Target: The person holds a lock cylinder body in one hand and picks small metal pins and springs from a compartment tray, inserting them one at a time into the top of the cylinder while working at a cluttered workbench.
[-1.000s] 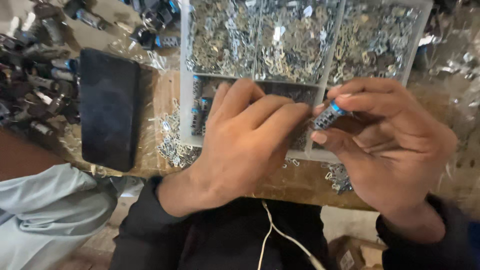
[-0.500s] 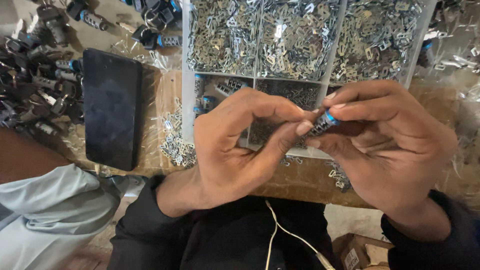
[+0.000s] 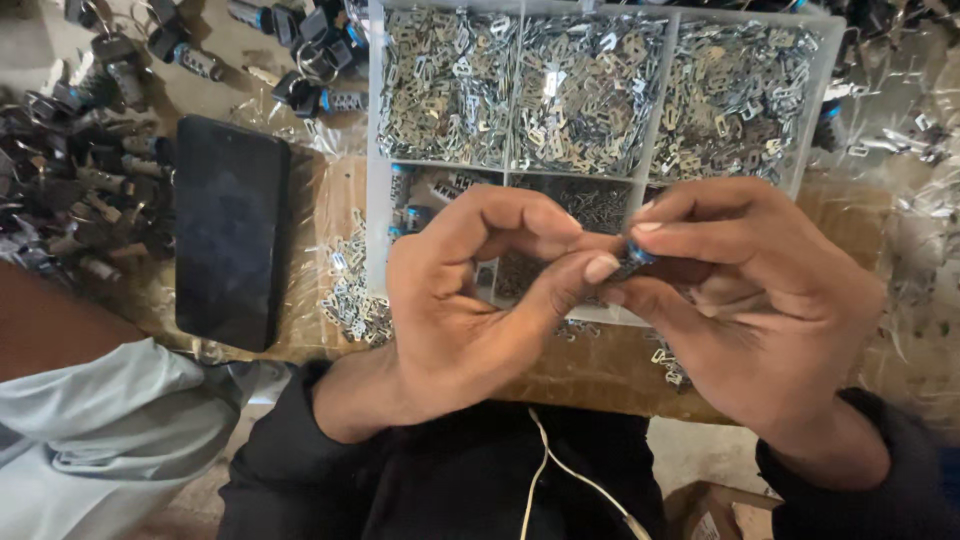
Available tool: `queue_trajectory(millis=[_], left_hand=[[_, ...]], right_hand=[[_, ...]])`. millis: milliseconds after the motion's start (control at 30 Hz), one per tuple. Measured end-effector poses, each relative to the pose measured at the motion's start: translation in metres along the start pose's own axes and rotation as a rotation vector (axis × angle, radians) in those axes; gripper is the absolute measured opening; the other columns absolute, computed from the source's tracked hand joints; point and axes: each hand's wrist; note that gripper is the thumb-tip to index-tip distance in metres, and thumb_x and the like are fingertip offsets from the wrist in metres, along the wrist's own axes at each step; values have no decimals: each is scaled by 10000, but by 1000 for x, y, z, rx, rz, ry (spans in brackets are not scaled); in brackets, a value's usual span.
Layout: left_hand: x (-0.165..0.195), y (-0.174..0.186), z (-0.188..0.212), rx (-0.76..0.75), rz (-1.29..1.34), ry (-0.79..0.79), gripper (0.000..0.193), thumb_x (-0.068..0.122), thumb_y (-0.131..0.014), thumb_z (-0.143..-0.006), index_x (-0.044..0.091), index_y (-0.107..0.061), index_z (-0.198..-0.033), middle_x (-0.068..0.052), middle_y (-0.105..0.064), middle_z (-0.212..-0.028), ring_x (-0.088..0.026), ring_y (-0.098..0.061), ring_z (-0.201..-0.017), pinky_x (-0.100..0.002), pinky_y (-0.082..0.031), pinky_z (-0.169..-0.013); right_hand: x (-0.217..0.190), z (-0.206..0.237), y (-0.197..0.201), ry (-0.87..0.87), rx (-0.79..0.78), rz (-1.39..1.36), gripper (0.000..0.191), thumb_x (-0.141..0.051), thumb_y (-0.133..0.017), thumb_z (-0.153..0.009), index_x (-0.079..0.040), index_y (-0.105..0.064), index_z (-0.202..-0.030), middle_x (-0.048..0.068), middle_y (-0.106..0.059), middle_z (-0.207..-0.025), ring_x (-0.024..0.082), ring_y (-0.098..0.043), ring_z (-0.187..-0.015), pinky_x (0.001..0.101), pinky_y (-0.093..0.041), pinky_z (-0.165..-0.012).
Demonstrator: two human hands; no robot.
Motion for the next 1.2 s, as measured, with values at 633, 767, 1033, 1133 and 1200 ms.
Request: queue_trajectory(millis=[633,767,1033,1133,1200], left_hand=[[12,6,-26,-13,-895,-426,197,144,-845,-864,122,-718,-1012,26,-733,-962,-204,-567,-832,-383,-411,-755],[12,4,-22,-150,-910,-286,250,113,-853,-866,133,-750,-1092,42,-732,-941,-227,-577,-840,-397,-426,-785],[17,3,-16,-9,-21,198,274,165,-762,-974,179,-633,-1215,122,-727,-1064,-91,-729,-943,-247,-568,-817],[12,0,-20,47,-789,-326,267,97,-872,-909,111,-719,-1128,27,-716,-954,-206,-597,-818,-357,-451,-786],[8,-1,-22,-82,-875,-306,291,97,-863,-821,94,-733,-1082,4,-722,-915,-266,-592,-822,-405,-453,-785]], right_hand=[[3,-6,-2,-47,63,-188,316,20,-772,-856,3,-651,-1147,150,-658,-1209,173,-747,-1045,250,-686,-835],[5,-3,-3,-74,67,-222,299,37,-757,-901,26,-623,-1168,159,-654,-1244,193,-742,-1084,251,-678,-869],[4,3,-2,8,45,-59,291,43,-794,-892,59,-634,-1135,190,-629,-1261,189,-719,-1072,255,-653,-863],[5,4,-2,55,64,-15,288,36,-816,-874,66,-644,-1103,187,-643,-1214,191,-702,-1077,270,-643,-891],[7,3,-2,46,75,-77,269,15,-792,-873,58,-636,-1088,171,-629,-1194,165,-708,-1075,283,-660,-943]])
Point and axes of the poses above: each hand's wrist, its own z-axis away from the middle knuckle, its own y-axis out of the back of the hand, x = y × z
